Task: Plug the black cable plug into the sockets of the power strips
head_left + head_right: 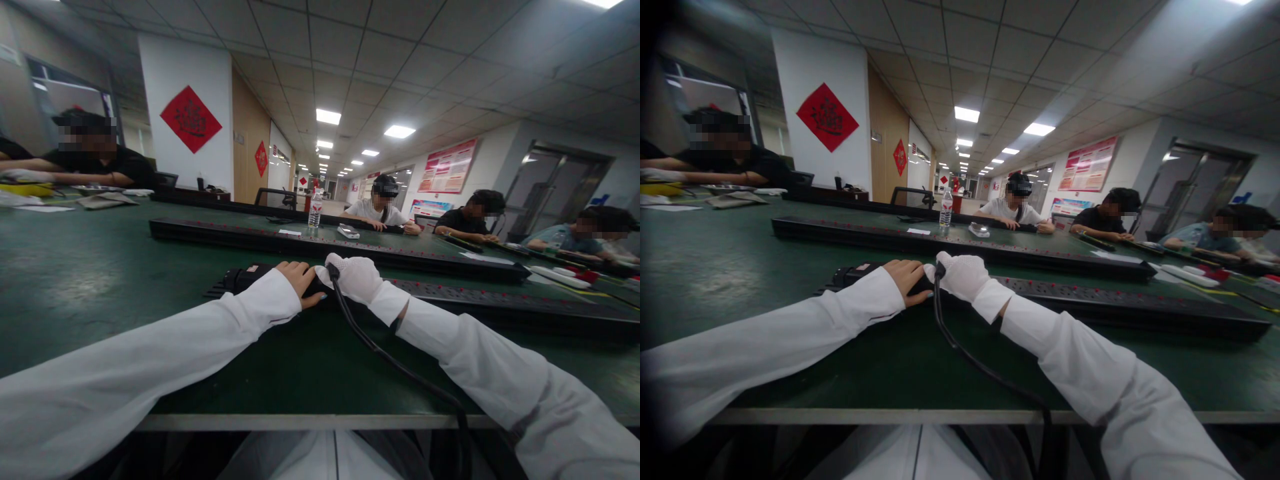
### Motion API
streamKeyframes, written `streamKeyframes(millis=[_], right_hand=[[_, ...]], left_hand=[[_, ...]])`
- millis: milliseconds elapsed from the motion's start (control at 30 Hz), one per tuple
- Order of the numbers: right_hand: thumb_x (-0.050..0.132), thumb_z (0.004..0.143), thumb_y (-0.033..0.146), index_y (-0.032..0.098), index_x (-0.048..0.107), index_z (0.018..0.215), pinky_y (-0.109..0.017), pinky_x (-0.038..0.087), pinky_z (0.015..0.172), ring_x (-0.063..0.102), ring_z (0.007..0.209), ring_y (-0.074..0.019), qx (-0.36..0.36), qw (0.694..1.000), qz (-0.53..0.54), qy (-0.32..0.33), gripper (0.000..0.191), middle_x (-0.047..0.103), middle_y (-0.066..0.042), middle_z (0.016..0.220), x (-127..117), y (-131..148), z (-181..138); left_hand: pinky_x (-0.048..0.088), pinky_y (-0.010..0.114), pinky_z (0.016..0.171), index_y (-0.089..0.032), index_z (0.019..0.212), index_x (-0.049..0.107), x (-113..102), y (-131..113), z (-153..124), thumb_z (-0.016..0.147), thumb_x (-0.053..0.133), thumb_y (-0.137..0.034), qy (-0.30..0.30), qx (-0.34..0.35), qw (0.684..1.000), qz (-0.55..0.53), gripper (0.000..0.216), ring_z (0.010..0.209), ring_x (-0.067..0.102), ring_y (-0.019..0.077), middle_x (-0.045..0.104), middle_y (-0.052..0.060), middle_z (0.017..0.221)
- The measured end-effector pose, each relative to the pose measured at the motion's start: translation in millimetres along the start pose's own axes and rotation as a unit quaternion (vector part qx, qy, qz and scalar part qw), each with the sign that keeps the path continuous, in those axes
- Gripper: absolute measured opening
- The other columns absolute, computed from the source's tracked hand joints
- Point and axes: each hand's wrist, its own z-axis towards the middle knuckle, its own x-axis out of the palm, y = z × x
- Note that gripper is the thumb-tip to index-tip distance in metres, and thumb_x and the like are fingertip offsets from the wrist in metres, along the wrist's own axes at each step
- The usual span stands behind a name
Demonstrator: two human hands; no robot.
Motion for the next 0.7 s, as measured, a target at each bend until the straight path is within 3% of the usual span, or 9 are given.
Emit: streamKeyframes(millis=[367, 700], right_hand=[[0.024, 0.084, 0.061, 0.022, 0.055, 0.093, -0.023, 0.030, 0.055, 0.060, 0.065, -0.0163, -0.002, 1.000, 0.004, 0.014, 0.050, 0.066, -0.004, 0.072, -4.4, 0.9, -0.7], [0.030, 0.079, 0.064, 0.023, 0.053, 0.095, -0.023, 0.029, 0.052, 0.060, 0.066, -0.0165, -0.031, 0.999, 0.032, 0.016, 0.049, 0.065, -0.003, 0.074, -0.8, -6.2, -0.2]], left_hand=[[0.040, 0.039, 0.078, -0.014, 0.105, 0.051, -0.1, 0.1, 1.2, 0.078, 0.043, -0.052, 0.010, -0.001, 1.000, -0.018, 0.047, 0.095, 0.054, 0.0284, 0.059, 0.013, 0.100], [0.039, 0.037, 0.080, -0.016, 0.117, 0.046, 3.4, 0.9, 0.0, 0.079, 0.043, -0.051, -0.008, 0.001, 1.000, -0.022, 0.051, 0.098, 0.053, 0.0268, 0.058, 0.012, 0.102]])
